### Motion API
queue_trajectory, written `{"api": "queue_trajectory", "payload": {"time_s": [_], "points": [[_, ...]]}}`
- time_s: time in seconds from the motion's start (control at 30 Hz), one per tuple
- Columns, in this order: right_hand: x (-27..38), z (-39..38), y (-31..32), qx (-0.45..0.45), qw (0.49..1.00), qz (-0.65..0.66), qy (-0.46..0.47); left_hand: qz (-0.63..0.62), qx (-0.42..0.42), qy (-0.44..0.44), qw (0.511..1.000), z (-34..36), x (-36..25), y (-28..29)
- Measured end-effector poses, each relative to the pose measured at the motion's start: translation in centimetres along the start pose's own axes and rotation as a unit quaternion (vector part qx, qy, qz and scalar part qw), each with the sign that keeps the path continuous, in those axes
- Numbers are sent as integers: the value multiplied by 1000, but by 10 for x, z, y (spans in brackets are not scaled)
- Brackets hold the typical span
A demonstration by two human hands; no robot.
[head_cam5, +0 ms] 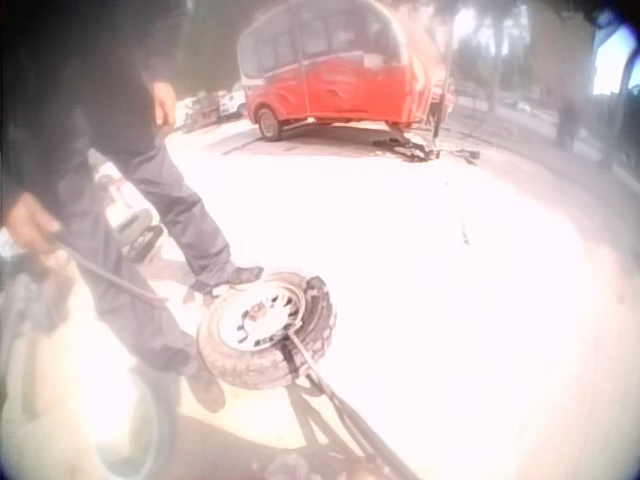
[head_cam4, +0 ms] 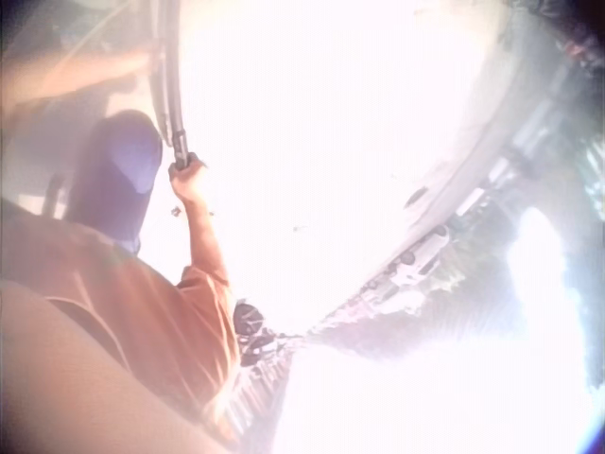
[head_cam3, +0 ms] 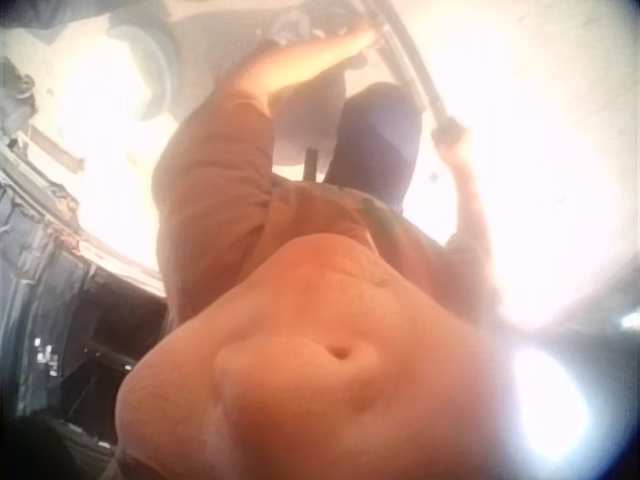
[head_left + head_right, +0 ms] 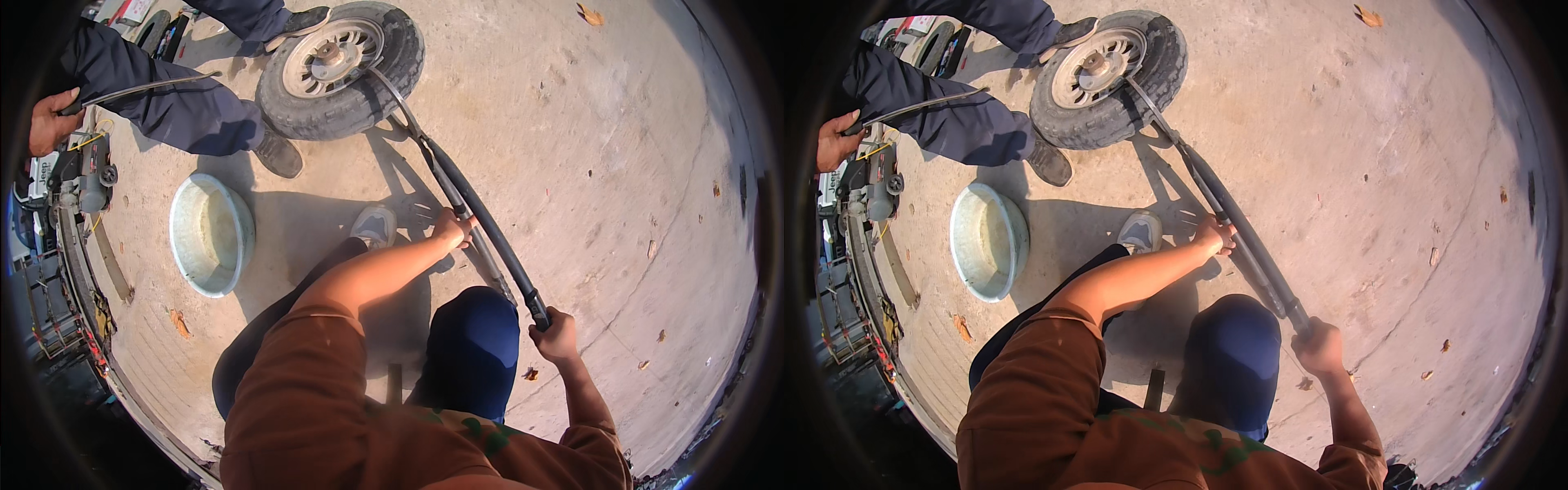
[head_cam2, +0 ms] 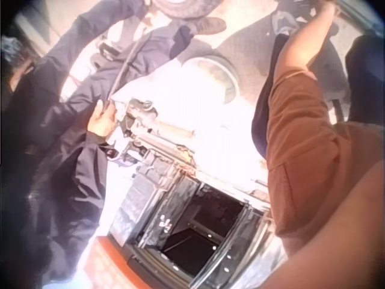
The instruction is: The person kneels on the ground and uses a tire iron to pry the tire bead away from the rim while a coworker assists with a second tool. They repeatedly reposition the tools around the tire circumference to loosen the bead.
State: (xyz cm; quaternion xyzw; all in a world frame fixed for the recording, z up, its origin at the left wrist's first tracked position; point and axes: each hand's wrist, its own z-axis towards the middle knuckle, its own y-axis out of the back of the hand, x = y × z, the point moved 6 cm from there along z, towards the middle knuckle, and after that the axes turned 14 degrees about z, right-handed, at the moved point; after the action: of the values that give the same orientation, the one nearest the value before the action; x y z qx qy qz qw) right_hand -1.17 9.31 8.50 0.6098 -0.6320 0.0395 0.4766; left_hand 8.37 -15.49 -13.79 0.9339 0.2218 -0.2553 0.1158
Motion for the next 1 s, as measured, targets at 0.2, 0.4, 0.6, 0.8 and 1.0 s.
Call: {"api": "queue_trajectory", "payload": {"time_s": [0.2,0.4,0.6,0.8,1.0], "points": [[1,-6,19,8,1000,-28,-9,64,-155,-119,979,49,16,-12],[-1,2,29,19,999,-26,-24,95,-149,-147,973,53,17,-10],[23,6,57,42,994,-65,-74,29,-103,-143,984,35,7,-8],[40,-11,61,28,988,-102,-109,-43,-65,-190,979,28,3,-9],[15,-11,28,32,988,-108,-110,-66,-9,-156,986,34,8,-18]]}}
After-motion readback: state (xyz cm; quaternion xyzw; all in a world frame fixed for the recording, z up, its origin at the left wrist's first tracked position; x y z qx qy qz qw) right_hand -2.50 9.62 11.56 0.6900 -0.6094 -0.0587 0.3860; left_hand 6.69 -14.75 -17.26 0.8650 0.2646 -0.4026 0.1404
